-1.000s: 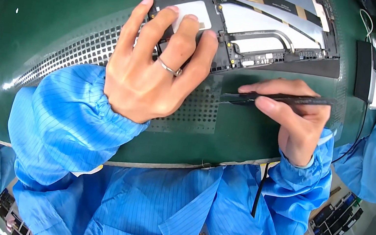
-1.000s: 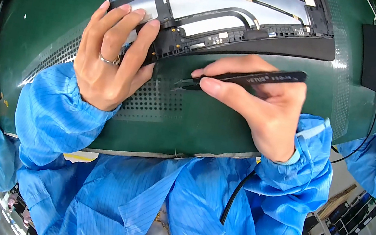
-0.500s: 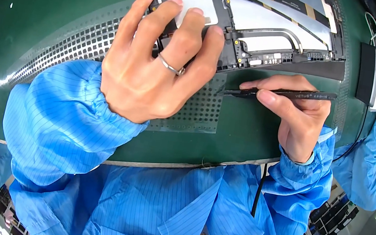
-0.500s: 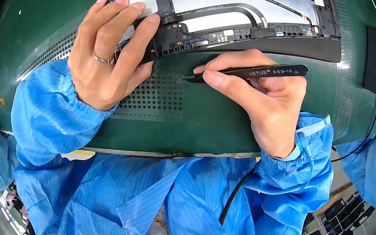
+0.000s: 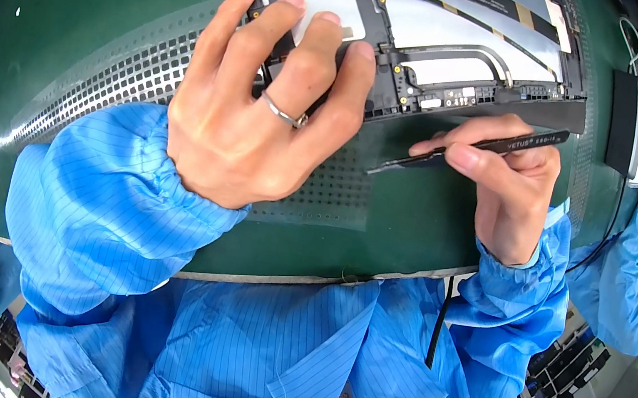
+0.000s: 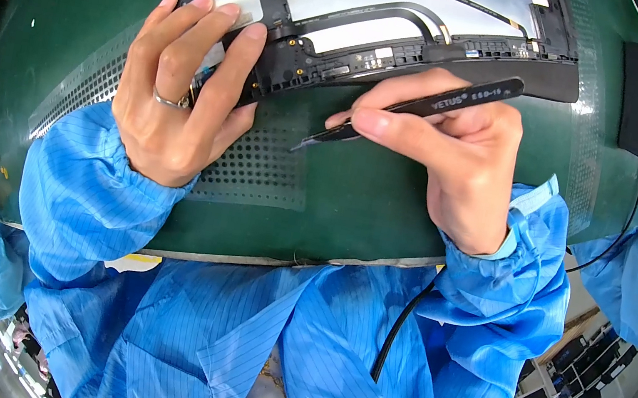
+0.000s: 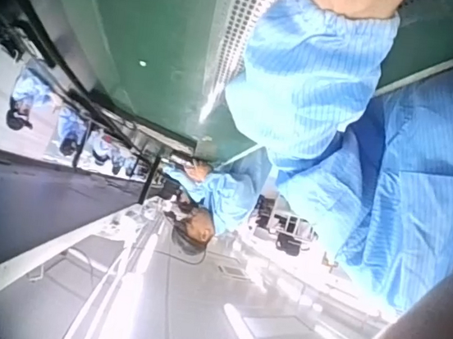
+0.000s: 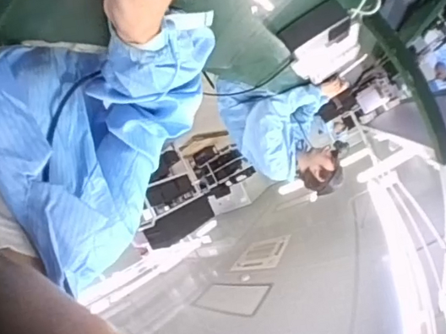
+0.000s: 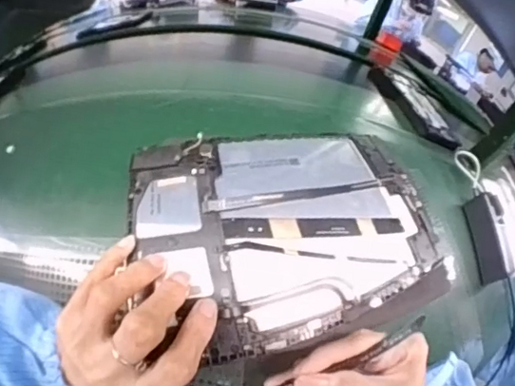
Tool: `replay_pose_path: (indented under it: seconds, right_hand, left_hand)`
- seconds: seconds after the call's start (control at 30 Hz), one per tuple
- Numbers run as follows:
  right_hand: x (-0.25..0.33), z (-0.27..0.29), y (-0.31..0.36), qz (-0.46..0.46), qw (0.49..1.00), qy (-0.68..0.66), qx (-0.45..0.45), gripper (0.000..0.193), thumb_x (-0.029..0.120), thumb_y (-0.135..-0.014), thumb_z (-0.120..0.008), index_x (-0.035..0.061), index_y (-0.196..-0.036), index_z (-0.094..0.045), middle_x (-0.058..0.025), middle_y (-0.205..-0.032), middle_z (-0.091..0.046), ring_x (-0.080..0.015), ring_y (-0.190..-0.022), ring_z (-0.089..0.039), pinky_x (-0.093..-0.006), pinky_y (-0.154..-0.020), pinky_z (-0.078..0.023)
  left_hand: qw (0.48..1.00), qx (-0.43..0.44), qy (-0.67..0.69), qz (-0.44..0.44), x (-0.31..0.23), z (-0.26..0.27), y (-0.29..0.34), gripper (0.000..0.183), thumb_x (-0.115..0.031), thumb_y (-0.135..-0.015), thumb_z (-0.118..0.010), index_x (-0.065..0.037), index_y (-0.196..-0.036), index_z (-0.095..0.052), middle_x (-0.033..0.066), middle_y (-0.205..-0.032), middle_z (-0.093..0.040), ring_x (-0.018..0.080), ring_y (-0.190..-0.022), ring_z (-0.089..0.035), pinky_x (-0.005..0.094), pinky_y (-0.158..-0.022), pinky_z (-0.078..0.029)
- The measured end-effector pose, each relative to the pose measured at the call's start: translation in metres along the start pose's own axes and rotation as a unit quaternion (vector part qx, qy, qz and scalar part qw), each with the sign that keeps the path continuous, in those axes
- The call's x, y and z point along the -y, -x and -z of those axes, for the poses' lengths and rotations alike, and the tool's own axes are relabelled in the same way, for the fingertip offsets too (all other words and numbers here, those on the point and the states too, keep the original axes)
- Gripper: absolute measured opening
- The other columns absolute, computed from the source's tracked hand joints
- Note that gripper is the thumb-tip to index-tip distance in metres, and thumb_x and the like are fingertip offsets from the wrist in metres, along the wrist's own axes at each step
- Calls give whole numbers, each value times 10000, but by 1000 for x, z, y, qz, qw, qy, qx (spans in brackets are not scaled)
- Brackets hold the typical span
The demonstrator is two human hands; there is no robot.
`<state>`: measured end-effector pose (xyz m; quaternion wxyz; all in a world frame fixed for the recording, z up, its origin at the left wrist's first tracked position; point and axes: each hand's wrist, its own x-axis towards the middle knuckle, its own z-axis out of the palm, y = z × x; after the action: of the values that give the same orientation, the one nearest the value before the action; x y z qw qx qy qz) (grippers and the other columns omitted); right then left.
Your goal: The person assembles or repairs circuitry within a laptop frame on a conveyor belt using tweezers.
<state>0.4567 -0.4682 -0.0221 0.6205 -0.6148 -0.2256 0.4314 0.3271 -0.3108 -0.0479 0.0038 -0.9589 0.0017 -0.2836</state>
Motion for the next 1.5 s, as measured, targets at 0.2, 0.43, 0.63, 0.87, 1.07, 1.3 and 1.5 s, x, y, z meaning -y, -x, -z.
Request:
replay_pose_path:
  seconds: [0.2,0.43,0.63,0.87,1.07,1.3,1.5]
  right_hand:
    - [11,6,-3,2,992,-123,-5,86,8,-697,-521,-56,-750,-544,-167,-697,-569,-260,-668,-587,-313,-629,-480]
    - [61,3,-6,174,979,-95,-45,135,85,-747,-473,-7,-845,-476,-171,-710,-547,-240,-663,-508,-366,-683,-371]
    - [90,-9,-15,341,934,39,-98,153,41,-748,-451,-72,-842,-495,-145,-818,-492,-322,-716,-564,-290,-505,-430]
    - [83,-22,-30,341,928,39,-146,124,51,-697,-503,-58,-750,-527,-115,-702,-494,-316,-655,-573,-283,-468,-442]
    - [91,-35,-33,329,930,26,-160,121,48,-693,-508,-57,-750,-526,-123,-686,-506,-306,-654,-578,-292,-470,-452]
    - [91,-43,-34,339,928,30,-152,125,45,-690,-509,-60,-756,-526,-128,-686,-511,-304,-652,-579,-293,-477,-457]
    - [90,-43,-35,332,928,31,-167,134,48,-687,-512,-63,-760,-529,-133,-683,-515,-305,-653,-581,-290,-478,-464]
  left_hand:
    - [1000,-6,-4,-13,4,2,-3,568,-73,-380,-680,-37,-937,-578,130,-993,-496,297,-907,-493,435,-785,-437]
    - [995,42,88,-29,25,50,-30,532,-19,-464,-714,24,-948,-497,204,-1008,-497,369,-915,-510,430,-788,-431]
    - [990,12,142,21,33,73,-53,510,21,-521,-683,33,-984,-467,213,-964,-516,333,-855,-545,345,-718,-466]
    - [983,-33,172,47,39,67,-52,535,-19,-432,-698,32,-925,-496,154,-865,-521,302,-756,-550,342,-637,-471]
    - [982,-20,178,59,47,76,-56,523,-19,-442,-695,27,-924,-496,152,-872,-522,299,-763,-549,340,-639,-470]
    - [982,-35,176,53,51,81,-52,505,-26,-441,-687,37,-907,-502,150,-851,-521,292,-760,-550,335,-633,-472]
    - [983,-35,176,50,52,78,-54,508,-30,-433,-685,42,-902,-505,148,-837,-521,288,-756,-552,333,-634,-472]
